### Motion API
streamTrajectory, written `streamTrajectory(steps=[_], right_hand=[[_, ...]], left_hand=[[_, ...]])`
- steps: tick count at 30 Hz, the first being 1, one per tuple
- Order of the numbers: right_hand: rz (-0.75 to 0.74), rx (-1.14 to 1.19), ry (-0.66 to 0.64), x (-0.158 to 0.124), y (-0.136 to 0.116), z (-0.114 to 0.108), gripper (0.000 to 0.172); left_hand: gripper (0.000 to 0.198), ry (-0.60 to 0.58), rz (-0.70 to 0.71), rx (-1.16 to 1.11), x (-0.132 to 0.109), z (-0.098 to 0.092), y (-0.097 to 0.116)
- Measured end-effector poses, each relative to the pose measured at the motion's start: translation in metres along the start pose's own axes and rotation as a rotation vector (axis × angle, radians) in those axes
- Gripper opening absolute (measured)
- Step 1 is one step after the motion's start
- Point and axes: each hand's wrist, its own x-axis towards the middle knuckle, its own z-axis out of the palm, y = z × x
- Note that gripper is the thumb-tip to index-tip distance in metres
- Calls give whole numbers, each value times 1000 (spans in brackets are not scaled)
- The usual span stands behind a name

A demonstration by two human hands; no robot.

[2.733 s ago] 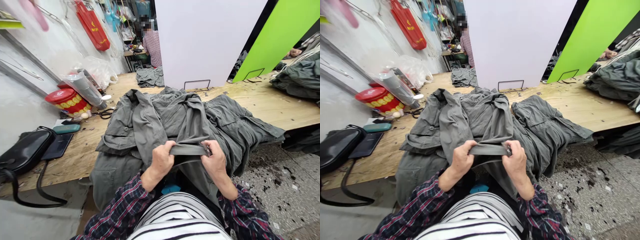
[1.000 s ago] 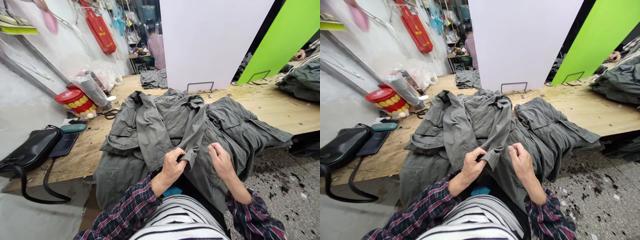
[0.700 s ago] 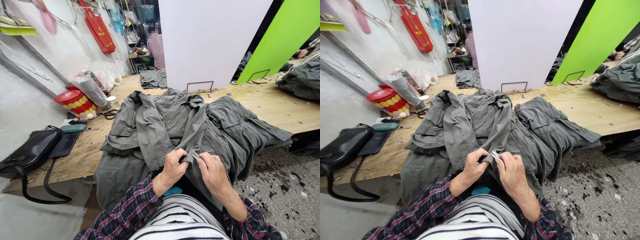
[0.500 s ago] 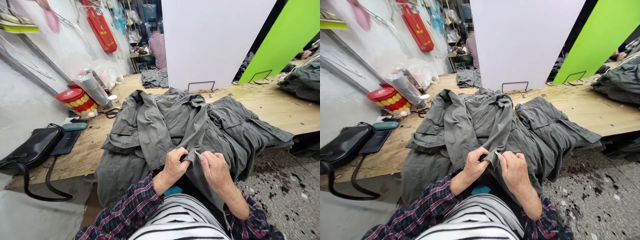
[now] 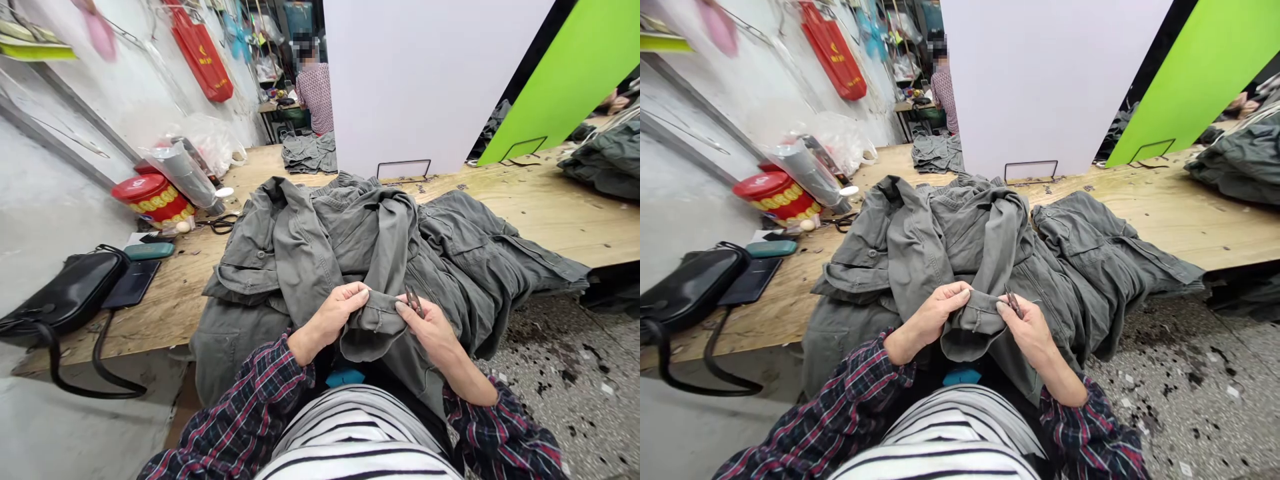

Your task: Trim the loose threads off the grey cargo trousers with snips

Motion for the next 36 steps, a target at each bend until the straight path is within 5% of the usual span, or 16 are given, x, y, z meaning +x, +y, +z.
streamTrajectory(steps=[2,6,11,16,21,25,29,36], right_hand=[[-13,-28,24,0,0,1,27],[-282,-263,277,-5,-7,7,16],[-405,-325,191,-1,-20,14,10],[-138,-98,178,7,-21,8,25],[-10,-183,185,4,-10,15,46],[136,147,9,8,-2,22,29],[365,445,4,15,-4,10,33],[338,440,-106,8,-6,-2,30]], left_hand=[[31,34,-20,-100,0,3,-2],[27,50,32,-94,0,6,-2],[25,46,51,-97,-1,7,-1],[23,126,26,-198,4,0,3],[23,165,15,-297,11,-14,7],[25,200,-38,-343,13,-22,4],[28,201,-68,-358,12,-26,2],[29,257,-53,-306,15,-29,-2]])
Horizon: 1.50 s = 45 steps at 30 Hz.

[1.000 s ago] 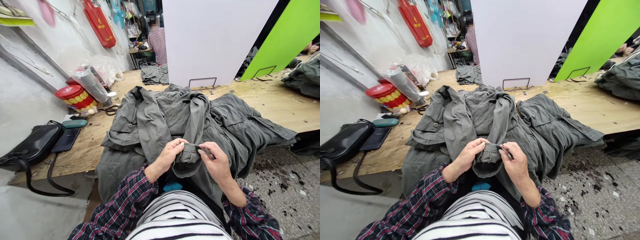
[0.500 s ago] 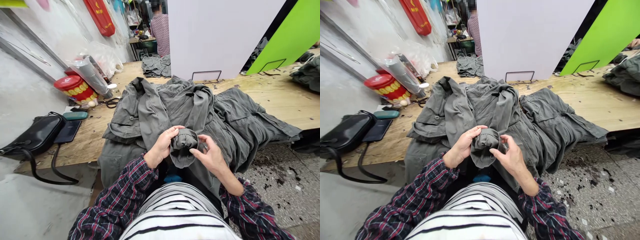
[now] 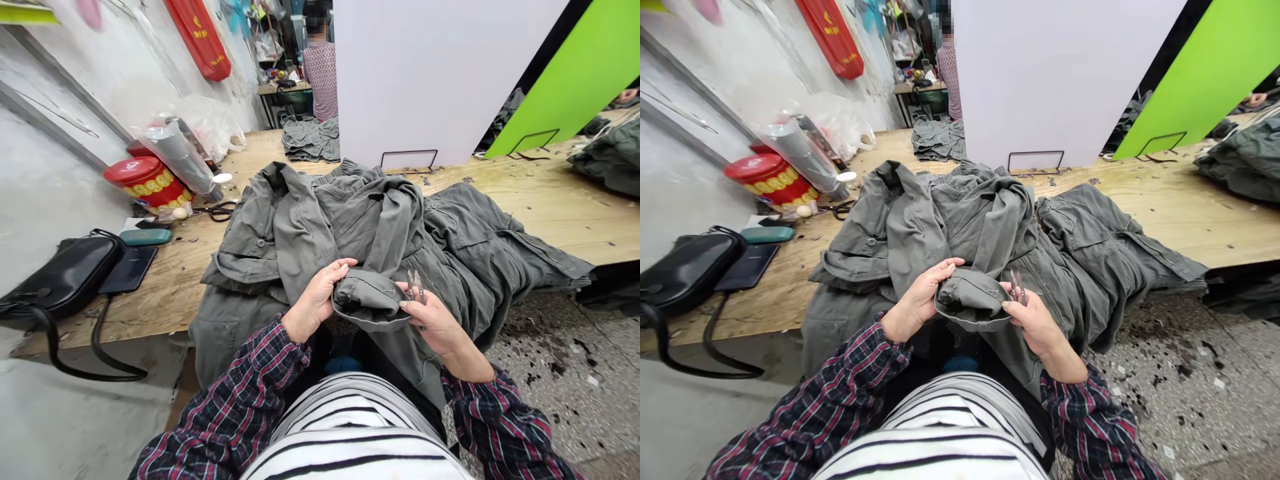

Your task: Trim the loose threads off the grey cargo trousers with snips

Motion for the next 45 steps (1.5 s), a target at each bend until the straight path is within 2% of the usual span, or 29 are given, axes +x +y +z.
streamTrajectory(steps=[2,5,7,8,10,12,15,17,19,21,25,27,29,33,38,41,45], right_hand=[[3,-33,33,-5,2,0,29],[-29,-86,66,-10,2,2,31],[-54,-122,54,-13,-1,5,33],[-62,-140,46,-15,-4,6,34],[-75,-176,30,-15,-7,9,34],[-108,-221,35,-13,-7,9,33],[-263,-365,178,-10,0,6,27],[-415,-489,314,-9,4,5,20],[-537,-586,356,-10,6,6,15],[-608,-642,313,-11,4,10,13],[-609,-638,253,-9,-1,17,11],[-552,-545,238,-7,-3,16,15],[-418,-363,194,-8,-4,11,21],[-130,22,62,-16,-4,1,29],[-50,221,-44,-28,-10,-1,30],[-100,149,30,-29,-14,3,29],[-284,-186,164,-16,-15,9,27]], left_hand=[[25,19,81,192,-1,1,0],[20,43,392,616,-9,7,3],[28,-26,568,827,-18,16,6],[35,-95,595,893,-22,21,7],[45,-250,528,925,-28,30,8],[44,-357,342,794,-30,37,5],[47,-362,69,432,-27,41,-4],[57,-318,3,290,-26,41,-9],[63,-294,7,265,-26,40,-12],[65,-305,19,280,-27,39,-13],[67,-348,43,290,-29,39,-11],[66,-323,33,271,-29,38,-11],[63,-297,16,230,-28,37,-11],[60,-357,-3,174,-28,40,-14],[49,-405,32,254,-31,47,-11],[41,-436,113,486,-32,46,-8],[33,-420,133,707,-29,43,-10]])
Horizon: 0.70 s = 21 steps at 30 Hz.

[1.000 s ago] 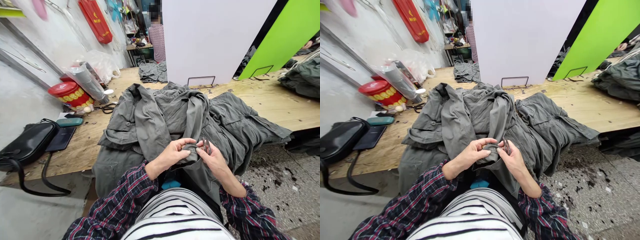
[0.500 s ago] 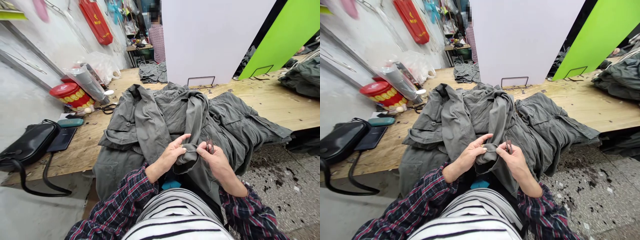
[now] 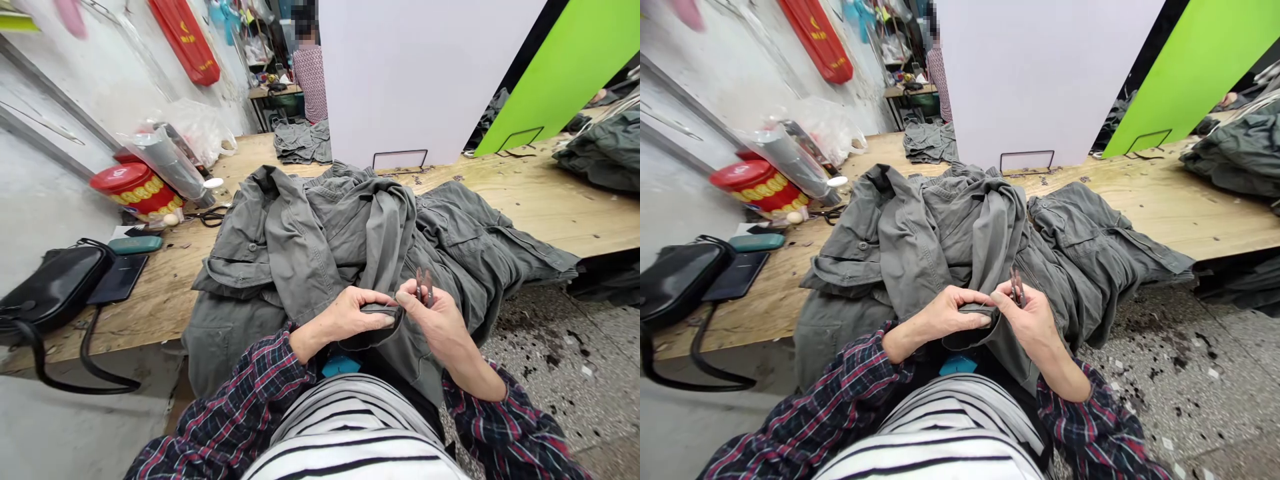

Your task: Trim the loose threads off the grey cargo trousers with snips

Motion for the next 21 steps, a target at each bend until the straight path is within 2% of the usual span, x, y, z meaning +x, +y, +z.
streamTrajectory(steps=[5,9,14,21], right_hand=[[-156,-394,2,18,4,-5,29],[-200,-817,13,3,-5,-21,37],[-295,-1142,-88,-25,-9,-22,46],[-341,-1251,-53,-25,-1,-11,45]], left_hand=[[24,118,-144,-100,2,2,-5],[25,165,-199,-175,2,2,-4],[22,202,-65,-88,2,3,-11],[22,196,56,13,0,5,-16]])
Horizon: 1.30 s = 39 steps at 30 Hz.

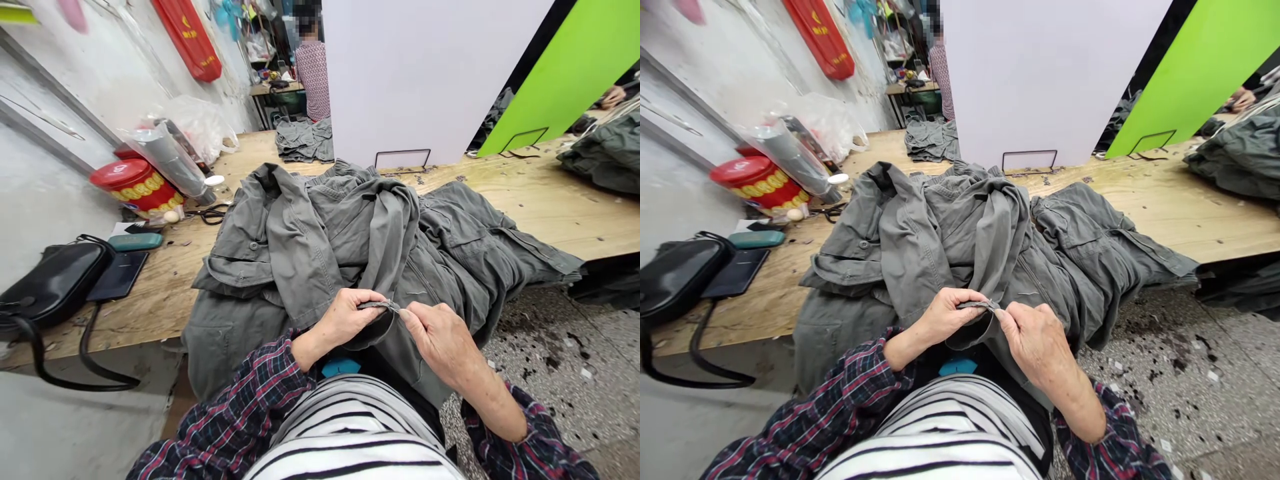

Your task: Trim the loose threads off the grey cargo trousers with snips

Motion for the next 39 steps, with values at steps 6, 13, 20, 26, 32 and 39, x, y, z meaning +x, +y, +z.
streamTrajectory(steps=[6,13,20,26,32,39], right_hand=[[-20,-34,3,0,-1,-5,44],[-77,-70,75,-2,-2,-6,43],[-95,-85,84,2,-2,-5,46],[-143,-85,56,3,-3,-5,44],[-207,-155,63,7,-6,-7,42],[-228,-246,59,7,0,-11,39]], left_hand=[[21,-10,29,40,0,-2,2],[22,-5,24,34,1,0,0],[22,-9,-1,66,0,0,4],[22,-26,4,120,0,0,4],[24,-34,65,208,1,0,3],[25,-10,48,212,0,-1,3]])
